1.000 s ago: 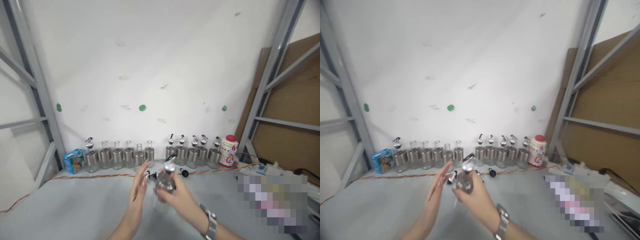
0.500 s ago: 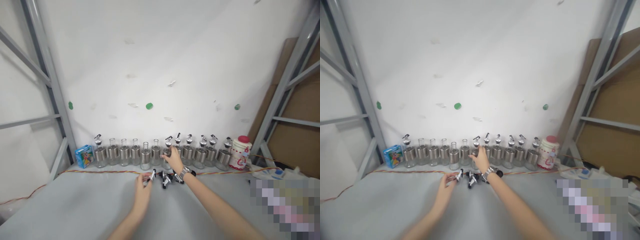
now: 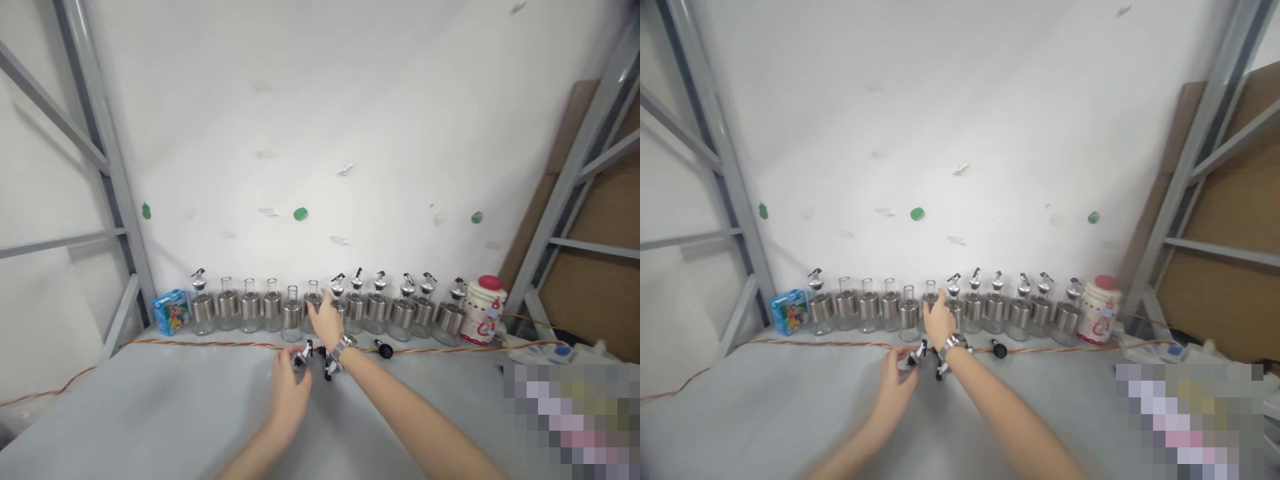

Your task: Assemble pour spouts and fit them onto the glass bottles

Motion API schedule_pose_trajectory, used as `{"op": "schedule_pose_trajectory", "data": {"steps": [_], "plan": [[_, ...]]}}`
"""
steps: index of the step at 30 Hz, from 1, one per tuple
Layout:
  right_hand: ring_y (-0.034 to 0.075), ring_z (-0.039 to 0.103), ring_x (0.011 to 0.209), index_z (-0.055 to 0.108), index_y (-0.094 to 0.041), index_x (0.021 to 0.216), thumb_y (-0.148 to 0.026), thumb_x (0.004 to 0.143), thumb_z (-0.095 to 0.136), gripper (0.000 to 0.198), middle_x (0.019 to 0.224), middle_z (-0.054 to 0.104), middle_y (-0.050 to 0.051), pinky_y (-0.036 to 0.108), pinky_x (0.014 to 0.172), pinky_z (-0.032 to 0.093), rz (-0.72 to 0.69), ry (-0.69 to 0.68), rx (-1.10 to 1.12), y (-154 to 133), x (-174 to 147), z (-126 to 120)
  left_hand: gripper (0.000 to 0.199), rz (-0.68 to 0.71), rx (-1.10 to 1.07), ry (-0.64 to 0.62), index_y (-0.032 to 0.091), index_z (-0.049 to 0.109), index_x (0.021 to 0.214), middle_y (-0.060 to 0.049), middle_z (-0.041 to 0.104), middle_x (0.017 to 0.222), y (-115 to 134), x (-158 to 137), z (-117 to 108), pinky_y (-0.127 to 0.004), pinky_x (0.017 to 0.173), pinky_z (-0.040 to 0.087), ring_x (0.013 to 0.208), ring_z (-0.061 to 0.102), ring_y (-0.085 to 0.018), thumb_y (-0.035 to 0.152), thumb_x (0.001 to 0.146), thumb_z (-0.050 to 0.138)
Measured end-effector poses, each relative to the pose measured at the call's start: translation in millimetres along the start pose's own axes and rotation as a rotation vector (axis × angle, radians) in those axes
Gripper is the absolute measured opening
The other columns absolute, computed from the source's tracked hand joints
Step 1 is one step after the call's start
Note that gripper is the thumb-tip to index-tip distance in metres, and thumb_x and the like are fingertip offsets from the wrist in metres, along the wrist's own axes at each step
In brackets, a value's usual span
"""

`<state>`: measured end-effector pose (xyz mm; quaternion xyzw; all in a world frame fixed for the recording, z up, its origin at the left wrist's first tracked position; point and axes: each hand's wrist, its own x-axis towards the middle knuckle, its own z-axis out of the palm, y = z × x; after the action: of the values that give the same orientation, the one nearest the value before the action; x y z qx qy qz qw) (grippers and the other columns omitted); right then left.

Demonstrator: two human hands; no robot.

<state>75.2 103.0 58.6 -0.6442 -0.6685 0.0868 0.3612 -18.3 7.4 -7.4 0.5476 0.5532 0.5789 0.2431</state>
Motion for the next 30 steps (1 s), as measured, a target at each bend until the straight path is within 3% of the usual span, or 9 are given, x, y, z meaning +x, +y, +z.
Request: {"op": "schedule_pose_trajectory", "data": {"steps": [4, 9, 15, 19, 21, 24, 26, 28, 30], "plan": [[0.016, 0.059, 0.060, 0.045, -0.007, 0.109, -0.040, 0.085, 0.038, 0.041, 0.071, 0.062, 0.009, 0.024, 0.057, 0.039, 0.000, -0.012, 0.037, -13, 28, 2, 0.031, 0.033, 0.031, -0.037, 0.017, 0.048, 0.097, -0.009, 0.050, 0.100, 6, -7, 0, -0.035, 0.076, 0.041, 0.099, 0.047, -0.023, 0.014, 0.067, 0.049], [0.015, 0.058, 0.062, 0.052, -0.011, 0.097, -0.040, 0.083, 0.043, 0.034, 0.070, 0.061, 0.005, 0.022, 0.054, 0.036, -0.052, 0.009, 0.062, -12, 26, -2, 0.033, 0.073, 0.055, -0.064, 0.017, 0.048, 0.098, -0.008, 0.049, 0.099, 12, -11, 1, -0.035, 0.075, 0.042, 0.098, 0.048, -0.023, 0.010, 0.066, 0.048], [0.013, 0.055, 0.059, 0.053, -0.016, 0.095, -0.038, 0.080, 0.046, 0.027, 0.064, 0.056, -0.001, 0.020, 0.054, 0.035, -0.170, 0.115, 0.103, -15, -11, -27, 0.042, 0.133, 0.014, 0.003, 0.018, 0.045, 0.108, -0.010, 0.047, 0.108, 13, -9, -1, -0.040, 0.086, 0.040, 0.104, 0.046, -0.023, 0.011, 0.068, 0.051], [0.011, 0.049, 0.052, 0.054, -0.018, 0.096, -0.038, 0.078, 0.051, 0.027, 0.055, 0.049, -0.004, 0.020, 0.056, 0.037, -0.420, 0.159, 0.250, -18, -63, -62, 0.066, 0.209, -0.051, 0.045, 0.020, 0.028, 0.126, -0.013, 0.036, 0.127, 24, -10, -4, -0.045, 0.096, 0.030, 0.116, 0.037, -0.026, 0.020, 0.068, 0.059], [0.010, 0.047, 0.049, 0.055, -0.019, 0.096, -0.037, 0.079, 0.051, 0.026, 0.055, 0.049, -0.004, 0.020, 0.053, 0.037, -0.518, 0.064, 0.317, -16, -86, -80, 0.073, 0.217, -0.132, 0.007, 0.020, 0.027, 0.126, -0.012, 0.041, 0.125, 33, -13, -5, -0.043, 0.094, 0.034, 0.114, 0.041, -0.027, 0.023, 0.063, 0.065], [0.011, 0.051, 0.054, 0.054, -0.021, 0.103, -0.038, 0.080, 0.051, 0.029, 0.061, 0.055, -0.003, 0.020, 0.054, 0.040, -0.644, -0.185, 0.328, 5, -98, -100, 0.060, 0.112, -0.247, -0.122, 0.020, 0.041, 0.114, -0.008, 0.060, 0.100, 44, -20, -4, -0.038, 0.080, 0.046, 0.092, 0.058, -0.025, 0.024, 0.060, 0.068], [0.012, 0.054, 0.058, 0.048, -0.021, 0.113, -0.038, 0.086, 0.039, 0.033, 0.068, 0.059, 0.000, 0.022, 0.058, 0.042, -0.530, -0.162, 0.263, 33, -86, -105, 0.052, 0.033, -0.262, -0.199, 0.018, 0.048, 0.103, -0.007, 0.064, 0.092, 49, -25, -2, -0.036, 0.078, 0.047, 0.086, 0.060, -0.024, 0.023, 0.057, 0.070], [0.016, 0.058, 0.074, 0.048, -0.019, 0.113, -0.036, 0.089, 0.029, 0.035, 0.085, 0.061, 0.006, 0.026, 0.065, 0.043, -0.272, 0.023, 0.024, 67, -67, -104, 0.046, -0.037, -0.258, -0.302, 0.016, 0.053, 0.095, -0.007, 0.065, 0.086, 51, -30, 0, -0.034, 0.075, 0.047, 0.081, 0.061, -0.022, 0.022, 0.053, 0.072], [0.024, 0.056, 0.089, 0.055, -0.015, 0.102, -0.040, 0.087, 0.033, 0.038, 0.097, 0.058, 0.014, 0.032, 0.069, 0.042, -0.044, 0.047, -0.265, 100, -49, -98, 0.041, -0.108, -0.263, -0.418, 0.015, 0.054, 0.087, -0.006, 0.066, 0.079, 52, -33, 2, -0.030, 0.068, 0.049, 0.073, 0.061, -0.020, 0.021, 0.051, 0.073]]}}
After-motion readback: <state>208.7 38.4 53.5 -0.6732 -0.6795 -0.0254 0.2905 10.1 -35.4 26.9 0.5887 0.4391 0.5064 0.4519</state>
